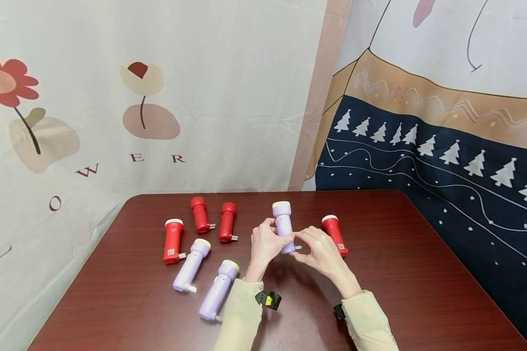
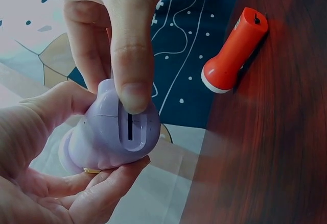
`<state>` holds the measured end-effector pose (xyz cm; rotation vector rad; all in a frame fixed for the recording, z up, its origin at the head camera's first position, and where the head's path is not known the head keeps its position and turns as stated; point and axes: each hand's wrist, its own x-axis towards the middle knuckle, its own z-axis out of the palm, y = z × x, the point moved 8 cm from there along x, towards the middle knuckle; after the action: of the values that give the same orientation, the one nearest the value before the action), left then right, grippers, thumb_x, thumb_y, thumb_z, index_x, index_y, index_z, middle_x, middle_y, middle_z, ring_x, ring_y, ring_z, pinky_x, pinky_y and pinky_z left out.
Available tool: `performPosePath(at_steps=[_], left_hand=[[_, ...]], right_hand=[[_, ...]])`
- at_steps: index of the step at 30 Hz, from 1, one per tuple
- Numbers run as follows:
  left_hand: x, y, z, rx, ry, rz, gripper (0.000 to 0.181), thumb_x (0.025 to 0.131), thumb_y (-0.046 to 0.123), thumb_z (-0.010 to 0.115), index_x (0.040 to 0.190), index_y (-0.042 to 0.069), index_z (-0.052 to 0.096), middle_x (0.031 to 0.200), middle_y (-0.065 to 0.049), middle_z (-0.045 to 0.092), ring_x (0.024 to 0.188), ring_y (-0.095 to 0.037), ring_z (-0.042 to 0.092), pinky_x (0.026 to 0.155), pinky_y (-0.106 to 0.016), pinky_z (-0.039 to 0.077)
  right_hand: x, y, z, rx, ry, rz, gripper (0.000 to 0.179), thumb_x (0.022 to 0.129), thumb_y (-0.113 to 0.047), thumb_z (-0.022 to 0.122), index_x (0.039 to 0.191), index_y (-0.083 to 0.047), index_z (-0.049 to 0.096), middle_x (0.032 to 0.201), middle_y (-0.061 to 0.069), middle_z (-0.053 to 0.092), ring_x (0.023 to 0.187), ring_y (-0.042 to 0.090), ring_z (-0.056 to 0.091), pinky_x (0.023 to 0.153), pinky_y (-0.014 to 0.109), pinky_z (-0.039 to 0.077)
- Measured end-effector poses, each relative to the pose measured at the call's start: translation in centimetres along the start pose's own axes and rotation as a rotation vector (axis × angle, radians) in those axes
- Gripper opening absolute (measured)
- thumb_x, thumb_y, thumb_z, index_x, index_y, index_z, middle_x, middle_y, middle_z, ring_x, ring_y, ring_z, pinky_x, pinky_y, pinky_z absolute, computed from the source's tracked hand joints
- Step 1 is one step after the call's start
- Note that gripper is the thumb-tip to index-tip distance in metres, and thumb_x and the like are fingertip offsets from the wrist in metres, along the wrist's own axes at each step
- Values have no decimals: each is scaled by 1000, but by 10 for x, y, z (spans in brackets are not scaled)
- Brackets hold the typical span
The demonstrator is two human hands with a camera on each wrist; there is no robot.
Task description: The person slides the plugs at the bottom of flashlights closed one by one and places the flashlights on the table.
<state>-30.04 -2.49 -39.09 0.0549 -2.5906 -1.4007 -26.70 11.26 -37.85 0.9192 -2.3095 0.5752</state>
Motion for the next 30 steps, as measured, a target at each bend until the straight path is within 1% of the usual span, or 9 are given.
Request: performPosePath(at_steps=[4,9,13,19,30], left_hand=[[1,1,0,6,0,6,57,66,31,82,111,2,63,95,-14,74,90,-29,69,76,-39,49],[1,0,1,23,-5,6,54,65,31,82,108,3,63,94,-14,74,89,-29,69,76,-39,48],[1,0,2,37,-14,4,54,66,32,82,107,3,63,94,-15,74,88,-29,68,75,-38,48],[1,0,4,40,-28,-4,55,66,32,82,108,3,63,95,-14,74,88,-28,68,76,-38,48],[1,2,4,37,-26,1,55,65,32,82,108,4,63,94,-14,74,89,-28,68,76,-38,48]], right_hand=[[-1,1,1,-6,-9,11,49,58,-19,91,101,-11,70,85,0,70,76,9,57,70,26,54],[-1,1,1,-7,-1,-1,49,58,-21,91,101,-11,71,83,-2,69,75,8,56,70,25,53],[-1,1,1,-7,-5,-13,49,57,-21,91,101,-11,71,82,-1,70,74,8,55,70,25,52],[-1,0,0,-20,-19,-21,46,60,-25,90,100,-10,71,81,2,70,74,9,55,70,26,52],[-1,-2,-2,-43,13,-19,46,58,-25,91,97,-10,72,78,-1,68,73,9,54,69,26,52]])
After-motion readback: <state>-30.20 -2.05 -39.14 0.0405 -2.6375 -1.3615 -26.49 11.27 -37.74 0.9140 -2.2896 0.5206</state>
